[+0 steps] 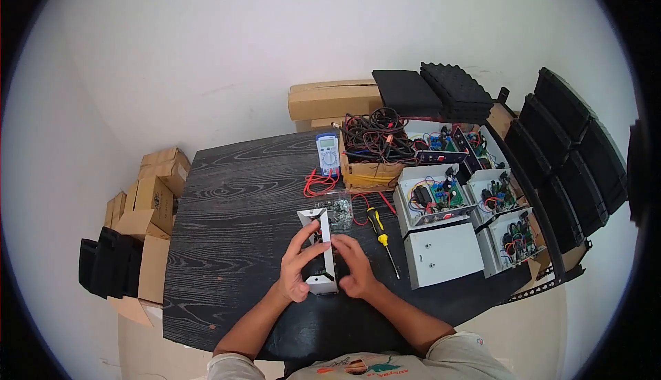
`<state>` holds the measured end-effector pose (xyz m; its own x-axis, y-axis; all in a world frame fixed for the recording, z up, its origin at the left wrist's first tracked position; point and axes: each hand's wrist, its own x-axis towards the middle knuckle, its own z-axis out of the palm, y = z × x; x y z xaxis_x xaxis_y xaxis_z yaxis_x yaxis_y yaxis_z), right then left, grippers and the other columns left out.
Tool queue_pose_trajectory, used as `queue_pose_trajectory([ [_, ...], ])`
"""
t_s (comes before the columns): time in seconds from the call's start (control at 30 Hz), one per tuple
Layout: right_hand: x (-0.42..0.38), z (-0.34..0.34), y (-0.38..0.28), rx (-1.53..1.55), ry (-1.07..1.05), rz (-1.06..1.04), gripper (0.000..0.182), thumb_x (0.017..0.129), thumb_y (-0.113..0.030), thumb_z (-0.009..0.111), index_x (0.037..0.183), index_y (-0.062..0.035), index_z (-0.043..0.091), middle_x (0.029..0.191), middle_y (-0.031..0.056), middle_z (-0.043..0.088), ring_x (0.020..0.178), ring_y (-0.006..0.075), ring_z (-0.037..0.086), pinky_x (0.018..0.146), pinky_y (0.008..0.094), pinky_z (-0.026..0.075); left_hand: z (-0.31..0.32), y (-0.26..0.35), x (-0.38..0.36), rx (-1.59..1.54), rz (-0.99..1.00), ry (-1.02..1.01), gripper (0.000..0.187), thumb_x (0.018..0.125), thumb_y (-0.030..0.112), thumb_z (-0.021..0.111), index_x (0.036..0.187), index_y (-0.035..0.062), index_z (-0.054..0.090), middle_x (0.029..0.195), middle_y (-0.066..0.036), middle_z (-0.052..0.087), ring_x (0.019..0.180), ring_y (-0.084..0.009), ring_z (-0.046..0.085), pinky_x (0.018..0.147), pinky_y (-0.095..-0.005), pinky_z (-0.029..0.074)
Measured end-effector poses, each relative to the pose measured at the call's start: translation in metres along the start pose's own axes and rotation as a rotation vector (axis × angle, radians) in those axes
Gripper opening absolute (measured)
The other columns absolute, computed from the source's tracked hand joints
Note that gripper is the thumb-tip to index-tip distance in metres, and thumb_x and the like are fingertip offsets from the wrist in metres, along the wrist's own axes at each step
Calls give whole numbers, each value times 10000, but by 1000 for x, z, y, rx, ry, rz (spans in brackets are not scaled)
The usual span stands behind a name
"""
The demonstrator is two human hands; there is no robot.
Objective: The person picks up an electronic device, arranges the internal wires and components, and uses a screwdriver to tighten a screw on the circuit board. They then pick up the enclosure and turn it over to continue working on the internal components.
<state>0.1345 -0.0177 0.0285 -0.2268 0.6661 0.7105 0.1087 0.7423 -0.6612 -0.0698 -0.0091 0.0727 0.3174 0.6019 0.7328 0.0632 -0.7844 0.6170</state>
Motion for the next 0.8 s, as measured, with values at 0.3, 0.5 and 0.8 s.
queue_pose_trajectory([
  [0.3, 108, -22, 33, -632, -82, 437, 227, 913, -145, 702, 1061, 22, 743, 1037, 216, 753, 996, 361, 728, 857, 432, 570, 2, 5, 2, 13, 27, 5, 924, 1014, 740, 329, 1359, -52, 657, 1563, -373, 436, 1441, -493, 480, 1193, -537, 360],
  [0.5, 136, -4, 100, -1140, -467, 417, 150, 888, -125, 678, 941, -53, 799, 946, 167, 785, 900, 337, 780, 813, 461, 597, 3, 4, 1, 9, 32, 11, 893, 1026, 717, 332, 1370, -44, 650, 1550, -368, 457, 1428, -493, 493, 1186, -532, 371],
  [0.8, 127, 9, 123, -1203, -525, 373, 182, 926, -127, 631, 962, -82, 804, 944, 127, 798, 888, 314, 792, 740, 444, 620, 5, 2, -1, 5, 41, 25, 882, 1027, 718, 344, 1392, -29, 639, 1550, -355, 465, 1427, -496, 497, 1180, -530, 382],
])
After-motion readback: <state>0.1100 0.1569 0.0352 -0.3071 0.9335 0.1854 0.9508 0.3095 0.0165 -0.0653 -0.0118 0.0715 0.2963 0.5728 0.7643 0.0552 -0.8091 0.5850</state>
